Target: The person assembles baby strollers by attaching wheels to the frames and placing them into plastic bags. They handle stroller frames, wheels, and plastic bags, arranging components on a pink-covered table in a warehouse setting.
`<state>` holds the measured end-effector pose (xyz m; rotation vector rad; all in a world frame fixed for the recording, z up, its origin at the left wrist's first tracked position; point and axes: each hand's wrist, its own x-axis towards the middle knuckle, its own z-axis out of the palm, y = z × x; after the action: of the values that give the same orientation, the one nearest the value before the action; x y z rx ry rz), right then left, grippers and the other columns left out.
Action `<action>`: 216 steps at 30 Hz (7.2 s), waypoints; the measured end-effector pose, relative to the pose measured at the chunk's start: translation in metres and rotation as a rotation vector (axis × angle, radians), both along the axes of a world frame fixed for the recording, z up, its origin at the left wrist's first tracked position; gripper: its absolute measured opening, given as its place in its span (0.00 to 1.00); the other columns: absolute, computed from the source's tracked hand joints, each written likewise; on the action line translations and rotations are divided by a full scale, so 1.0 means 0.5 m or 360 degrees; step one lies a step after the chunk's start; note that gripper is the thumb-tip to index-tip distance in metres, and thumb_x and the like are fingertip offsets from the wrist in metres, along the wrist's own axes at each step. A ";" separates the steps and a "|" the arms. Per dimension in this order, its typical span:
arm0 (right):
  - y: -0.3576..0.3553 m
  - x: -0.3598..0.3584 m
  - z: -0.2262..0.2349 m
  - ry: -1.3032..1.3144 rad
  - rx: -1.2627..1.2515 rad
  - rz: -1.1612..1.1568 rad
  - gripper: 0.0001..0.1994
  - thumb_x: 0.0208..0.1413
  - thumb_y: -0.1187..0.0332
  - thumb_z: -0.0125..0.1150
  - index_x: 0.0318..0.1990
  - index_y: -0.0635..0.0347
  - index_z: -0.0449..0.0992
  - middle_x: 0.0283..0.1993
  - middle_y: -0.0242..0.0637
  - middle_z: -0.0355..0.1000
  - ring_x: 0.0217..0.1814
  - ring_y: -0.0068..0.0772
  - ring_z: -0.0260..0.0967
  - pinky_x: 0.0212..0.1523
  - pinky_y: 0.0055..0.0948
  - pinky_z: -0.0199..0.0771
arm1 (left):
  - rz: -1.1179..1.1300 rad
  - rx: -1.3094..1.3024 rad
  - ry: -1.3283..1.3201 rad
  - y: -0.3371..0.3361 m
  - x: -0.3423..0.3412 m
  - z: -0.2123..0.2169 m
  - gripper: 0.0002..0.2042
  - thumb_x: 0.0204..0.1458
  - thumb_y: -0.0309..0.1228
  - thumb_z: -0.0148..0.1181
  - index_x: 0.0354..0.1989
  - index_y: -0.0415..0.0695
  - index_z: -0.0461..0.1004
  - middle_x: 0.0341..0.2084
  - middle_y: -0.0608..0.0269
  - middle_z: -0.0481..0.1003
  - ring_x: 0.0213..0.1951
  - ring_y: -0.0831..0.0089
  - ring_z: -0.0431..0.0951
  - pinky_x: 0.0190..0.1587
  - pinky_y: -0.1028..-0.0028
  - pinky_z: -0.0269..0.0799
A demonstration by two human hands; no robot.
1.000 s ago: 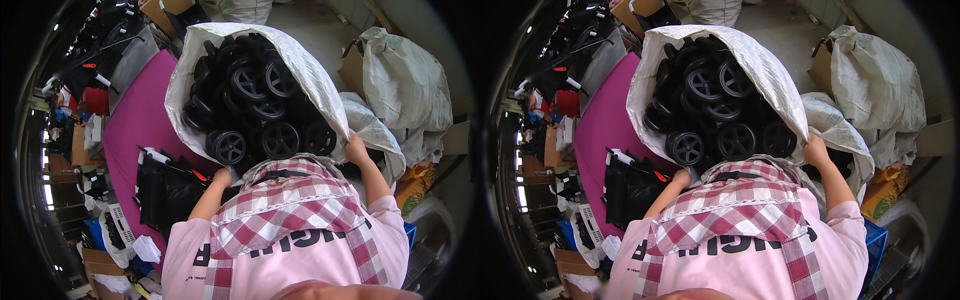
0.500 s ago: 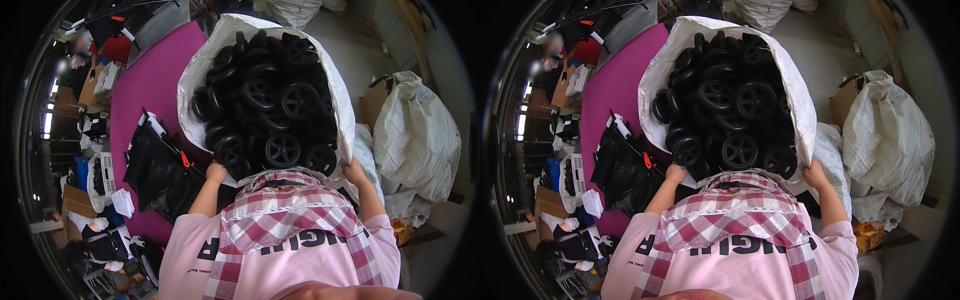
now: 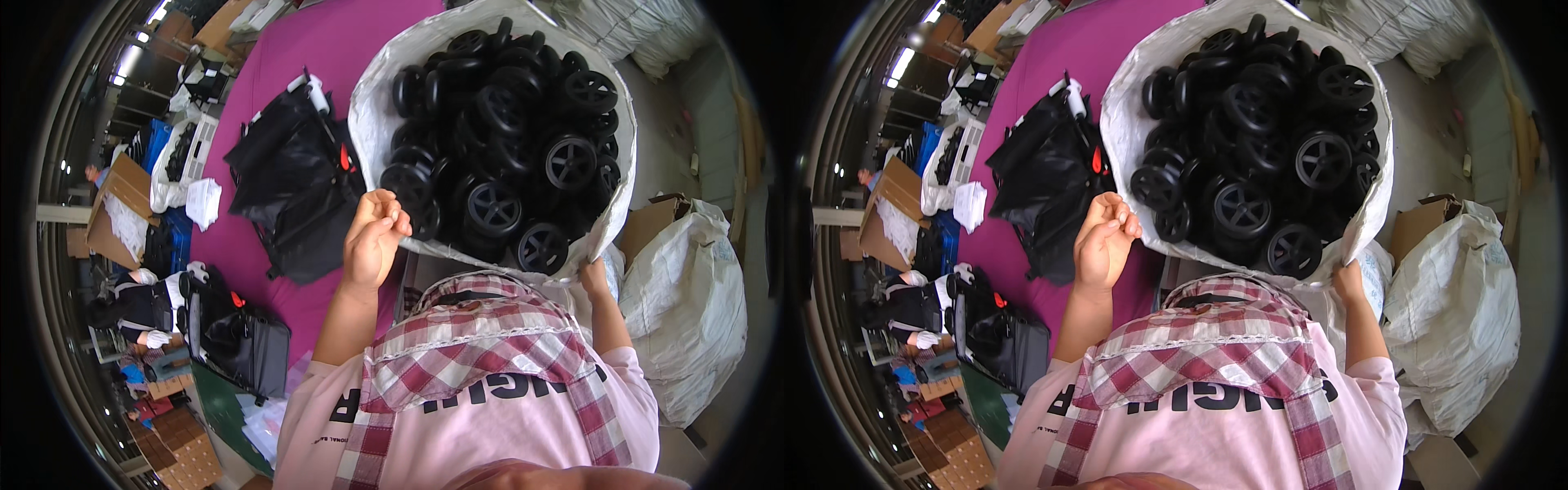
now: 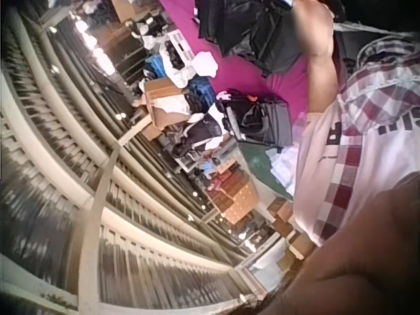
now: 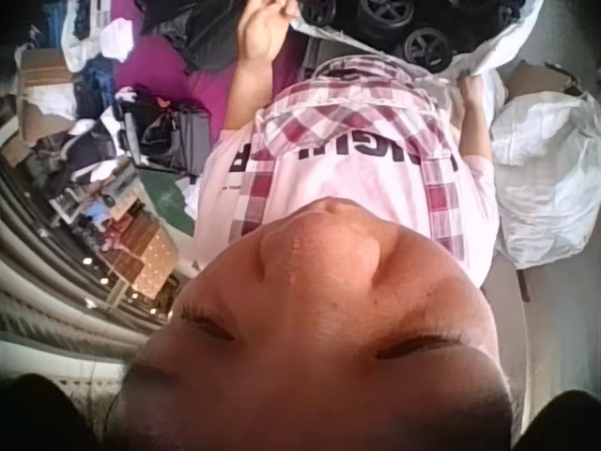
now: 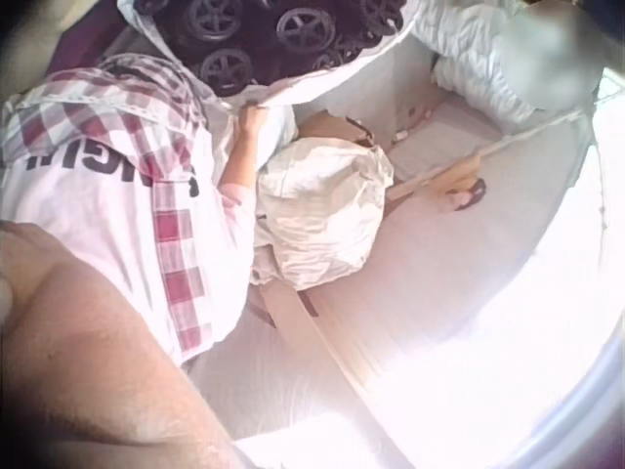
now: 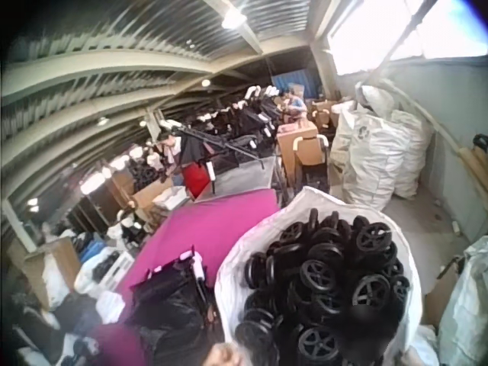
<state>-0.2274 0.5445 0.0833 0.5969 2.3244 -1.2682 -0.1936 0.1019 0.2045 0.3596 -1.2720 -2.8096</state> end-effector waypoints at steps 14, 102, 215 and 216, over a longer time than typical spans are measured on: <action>-0.095 0.010 -0.057 0.0118 -0.0076 -0.0612 0.12 0.53 0.65 0.48 0.38 0.65 0.72 0.30 0.36 0.69 0.29 0.32 0.70 0.20 0.31 0.71 | 0.0268 -0.0507 -0.0263 -0.075 0.512 -0.063 0.15 0.56 0.21 0.45 0.52 0.41 0.61 0.39 0.64 0.68 0.37 0.78 0.69 0.42 0.77 0.66; -1.440 0.513 -0.140 0.1113 0.0263 0.2819 0.32 0.47 0.62 0.61 0.60 0.62 0.58 0.59 0.54 0.59 0.62 0.57 0.55 0.59 0.51 0.59 | 0.1531 -0.0857 -0.1603 -0.099 1.106 -0.255 0.10 0.55 0.32 0.53 0.42 0.41 0.68 0.28 0.55 0.74 0.31 0.64 0.75 0.37 0.69 0.70; -0.806 1.712 -0.046 0.0490 -0.1306 0.4310 0.23 0.47 0.58 0.66 0.50 0.57 0.72 0.59 0.50 0.62 0.63 0.51 0.57 0.62 0.41 0.58 | 0.4003 -0.0986 -0.2206 0.705 1.780 0.084 0.09 0.45 0.18 0.61 0.35 0.39 0.72 0.28 0.70 0.72 0.30 0.82 0.68 0.33 0.81 0.64; -0.816 1.667 -0.046 0.0336 -0.1534 0.4137 0.21 0.47 0.59 0.67 0.48 0.57 0.73 0.55 0.49 0.64 0.60 0.50 0.60 0.60 0.39 0.61 | 0.4071 -0.1148 -0.2062 0.668 1.751 0.107 0.08 0.45 0.19 0.61 0.34 0.39 0.73 0.28 0.70 0.73 0.29 0.83 0.68 0.33 0.81 0.64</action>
<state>0.6061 0.1365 0.0604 -2.0533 0.5106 -0.4622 0.6819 0.4361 0.2581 1.7260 -0.3799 0.1882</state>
